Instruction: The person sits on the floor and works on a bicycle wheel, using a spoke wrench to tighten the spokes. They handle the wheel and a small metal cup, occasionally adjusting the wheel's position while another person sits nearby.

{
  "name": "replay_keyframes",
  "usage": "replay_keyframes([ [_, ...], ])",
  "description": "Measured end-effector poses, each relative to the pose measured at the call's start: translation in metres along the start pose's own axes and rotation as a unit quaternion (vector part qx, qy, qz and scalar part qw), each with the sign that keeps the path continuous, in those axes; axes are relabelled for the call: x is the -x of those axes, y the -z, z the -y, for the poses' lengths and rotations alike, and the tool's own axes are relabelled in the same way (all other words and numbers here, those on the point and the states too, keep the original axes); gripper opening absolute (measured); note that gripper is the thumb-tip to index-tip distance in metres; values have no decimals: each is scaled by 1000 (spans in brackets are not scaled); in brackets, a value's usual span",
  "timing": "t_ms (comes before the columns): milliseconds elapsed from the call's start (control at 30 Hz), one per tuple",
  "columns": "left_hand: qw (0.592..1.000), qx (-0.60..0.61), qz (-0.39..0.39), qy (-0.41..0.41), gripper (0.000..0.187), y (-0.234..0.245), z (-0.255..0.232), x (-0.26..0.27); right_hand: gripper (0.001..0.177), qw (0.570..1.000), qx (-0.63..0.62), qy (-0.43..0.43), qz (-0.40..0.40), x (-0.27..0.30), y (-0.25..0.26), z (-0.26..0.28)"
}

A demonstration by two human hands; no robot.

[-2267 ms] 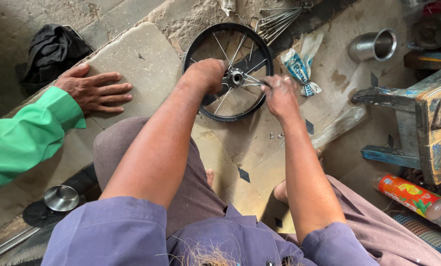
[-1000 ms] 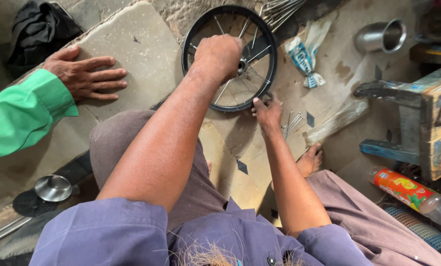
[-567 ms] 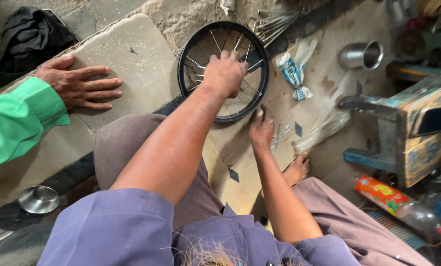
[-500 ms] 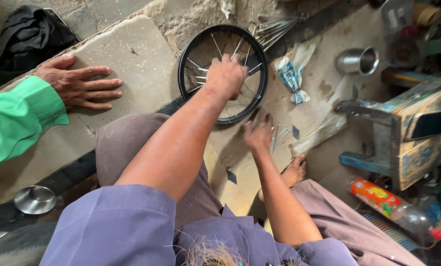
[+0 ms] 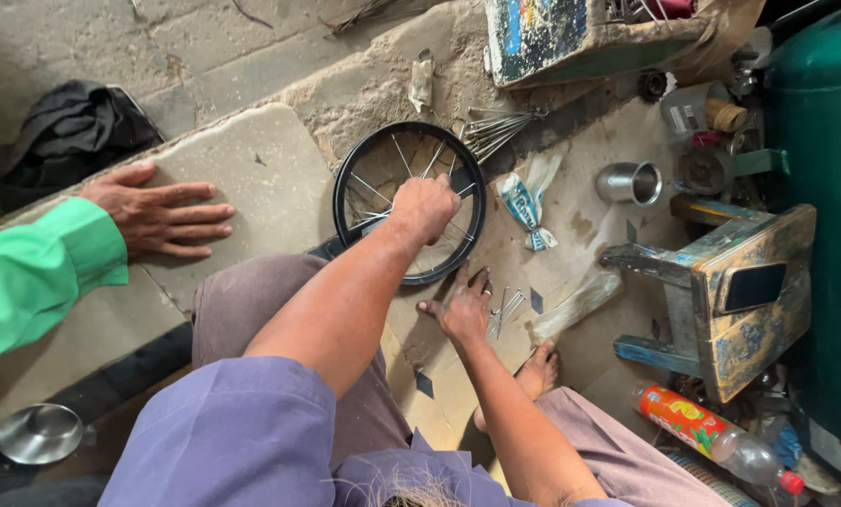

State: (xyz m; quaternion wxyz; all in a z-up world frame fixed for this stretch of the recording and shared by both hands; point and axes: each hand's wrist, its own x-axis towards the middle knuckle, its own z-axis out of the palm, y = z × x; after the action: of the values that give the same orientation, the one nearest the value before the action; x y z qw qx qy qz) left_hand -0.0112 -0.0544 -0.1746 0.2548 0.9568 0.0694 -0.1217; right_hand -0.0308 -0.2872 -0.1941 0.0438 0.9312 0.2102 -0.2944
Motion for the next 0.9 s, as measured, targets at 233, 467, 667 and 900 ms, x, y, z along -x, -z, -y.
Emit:
replay_keyframes([
  [233,995,75,44,49,36,27,4,12,135,999,-15,-30,11,3,9,9],
  [467,974,168,60,142,47,42,-4,13,126,1000,-7,-26,7,7,13,14],
  [667,955,207,74,199,56,32,-18,1,122,999,8,-43,22,9,19,21],
  [900,959,162,62,224,54,1,-8,-4,127,997,-30,-51,40,11,16,17],
])
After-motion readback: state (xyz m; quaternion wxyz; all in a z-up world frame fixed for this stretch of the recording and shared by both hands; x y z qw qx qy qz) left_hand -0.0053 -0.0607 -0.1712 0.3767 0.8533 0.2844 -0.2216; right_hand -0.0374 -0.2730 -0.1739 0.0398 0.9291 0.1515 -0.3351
